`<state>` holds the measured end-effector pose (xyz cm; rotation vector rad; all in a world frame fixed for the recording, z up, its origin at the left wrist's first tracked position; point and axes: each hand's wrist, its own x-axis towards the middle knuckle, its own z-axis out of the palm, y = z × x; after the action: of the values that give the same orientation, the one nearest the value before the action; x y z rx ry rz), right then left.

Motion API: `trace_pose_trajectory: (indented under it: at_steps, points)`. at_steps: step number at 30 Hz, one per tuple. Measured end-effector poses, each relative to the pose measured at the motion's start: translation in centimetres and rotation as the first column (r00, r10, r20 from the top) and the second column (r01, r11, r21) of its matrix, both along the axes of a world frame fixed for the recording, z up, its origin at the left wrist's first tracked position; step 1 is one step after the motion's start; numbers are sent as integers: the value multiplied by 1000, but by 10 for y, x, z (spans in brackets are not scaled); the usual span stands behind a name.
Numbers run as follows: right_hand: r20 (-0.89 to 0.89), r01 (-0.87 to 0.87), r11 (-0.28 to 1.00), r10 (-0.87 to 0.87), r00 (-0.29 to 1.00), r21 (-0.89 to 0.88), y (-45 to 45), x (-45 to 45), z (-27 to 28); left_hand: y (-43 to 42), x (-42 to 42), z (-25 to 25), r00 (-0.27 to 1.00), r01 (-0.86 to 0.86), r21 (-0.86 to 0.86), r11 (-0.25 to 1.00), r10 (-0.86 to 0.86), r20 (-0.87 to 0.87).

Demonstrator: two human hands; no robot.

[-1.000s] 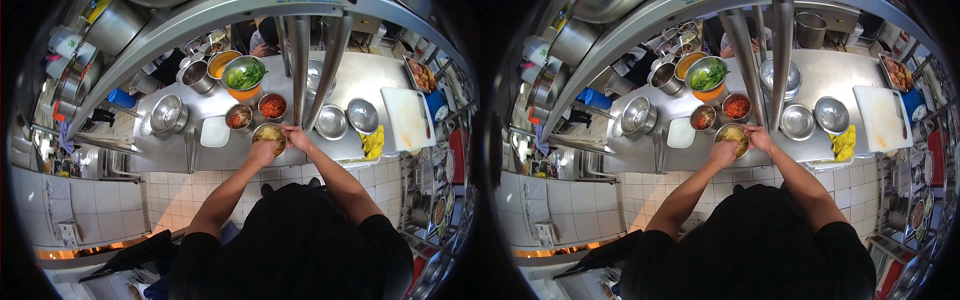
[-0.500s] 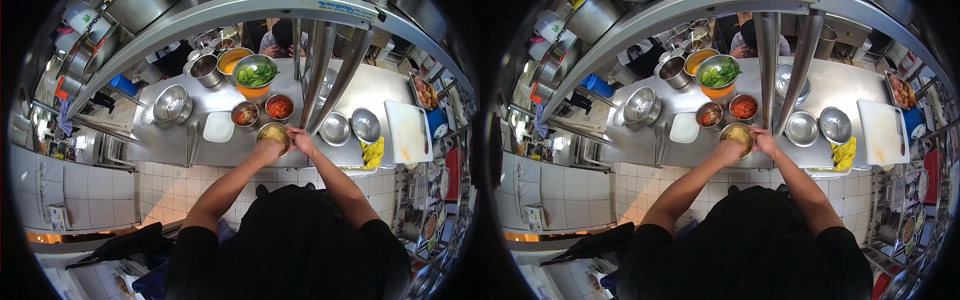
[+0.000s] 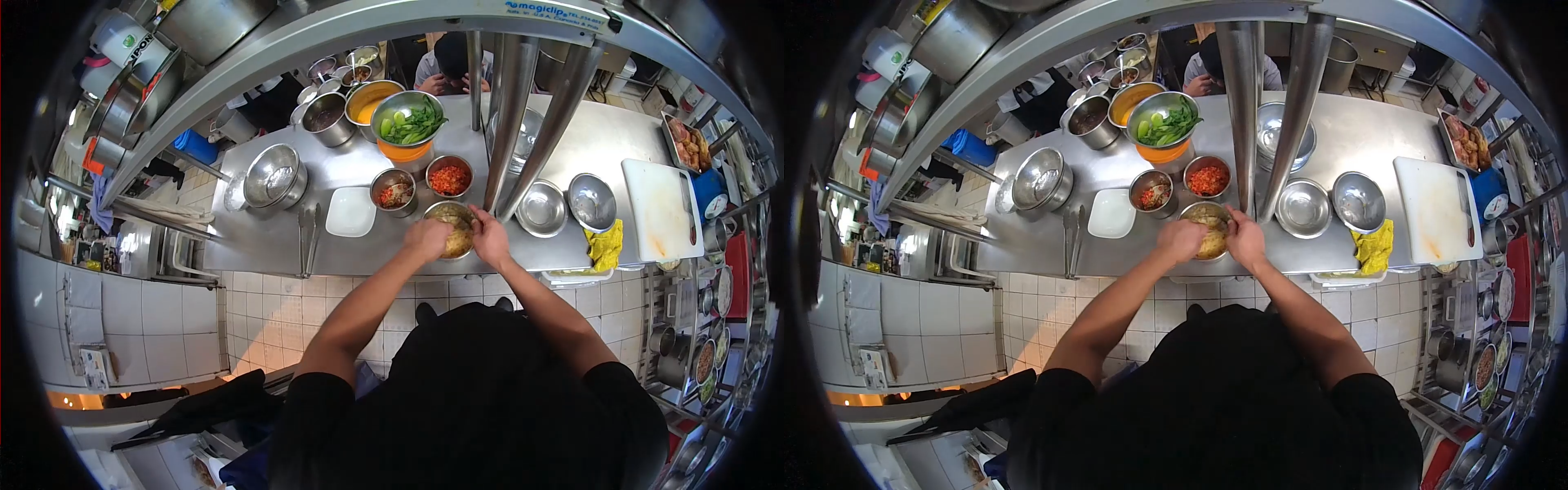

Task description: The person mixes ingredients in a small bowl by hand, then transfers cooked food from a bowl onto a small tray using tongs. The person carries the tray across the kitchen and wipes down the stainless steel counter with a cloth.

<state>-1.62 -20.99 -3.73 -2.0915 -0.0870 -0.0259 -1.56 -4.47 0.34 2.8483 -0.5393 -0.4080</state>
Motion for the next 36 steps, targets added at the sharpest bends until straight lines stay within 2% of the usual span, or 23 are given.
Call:
trace_pose_trajectory:
  at_steps: [2,3,5,7,9,12,14,15,17,18,20,22,23,24,26,28,30,32,33,36]
  points:
    - [-12,17,997,-18,1000,-70,0,-3,1,8,6,14,995,-60,89,994,53,82]
    - [-13,18,997,-19,1000,-70,1,-3,0,9,11,2,988,-97,80,992,86,131]
    - [-28,47,997,-48,998,-55,3,-4,-2,-5,9,-25,988,-144,105,984,138,62]
    - [-22,19,998,-21,1000,-62,1,-2,-3,-13,0,-20,982,-189,131,973,190,-1]
    - [-13,-1,997,0,1000,-75,-5,5,-1,-18,-9,-11,999,26,1,1000,-26,-33]
    - [-94,-53,998,50,994,-29,-9,3,8,7,8,2,995,96,34,995,-95,-21]
    - [-38,33,988,-39,998,-149,-7,-6,19,12,14,13,998,66,72,995,-66,7]
    - [-38,30,988,-36,999,-152,-7,-12,18,11,13,16,999,6,84,996,-9,34]
    - [-251,-112,969,55,966,-219,-8,-23,13,7,7,10,996,-66,89,994,61,57]
    - [-256,-120,968,61,965,-221,-7,-22,7,-4,-1,3,997,-51,31,998,49,66]
    - [-121,-61,990,45,992,-130,-6,-13,-4,-9,-3,-6,996,-33,-30,999,35,80]
    - [-100,-29,993,18,995,-115,-7,-5,1,-5,-1,4,990,141,7,990,-141,11]
    - [-75,5,995,-12,997,-96,-8,-3,4,7,8,-8,980,174,-11,985,-172,103]
    - [-75,8,996,-15,997,-94,-8,-6,14,13,12,3,979,177,-9,984,-175,103]
    - [-330,-28,972,-53,942,-235,-6,-11,37,17,16,36,993,73,109,991,-82,83]
    - [-344,-67,968,-21,939,-241,-2,-17,36,10,15,27,996,17,101,995,-26,84]
    - [-355,-105,964,12,935,-245,-1,-17,27,-7,13,-5,983,-173,98,980,164,88]
    - [-241,-67,991,37,970,-119,-3,-6,7,-14,1,-14,990,-135,44,990,132,52]
    - [-237,-62,991,33,971,-119,-4,-3,2,-16,-2,-15,995,-97,-14,995,97,11]
    - [-284,6,994,-37,958,-109,-9,-1,-5,-3,-5,30,993,-114,57,992,114,-1]
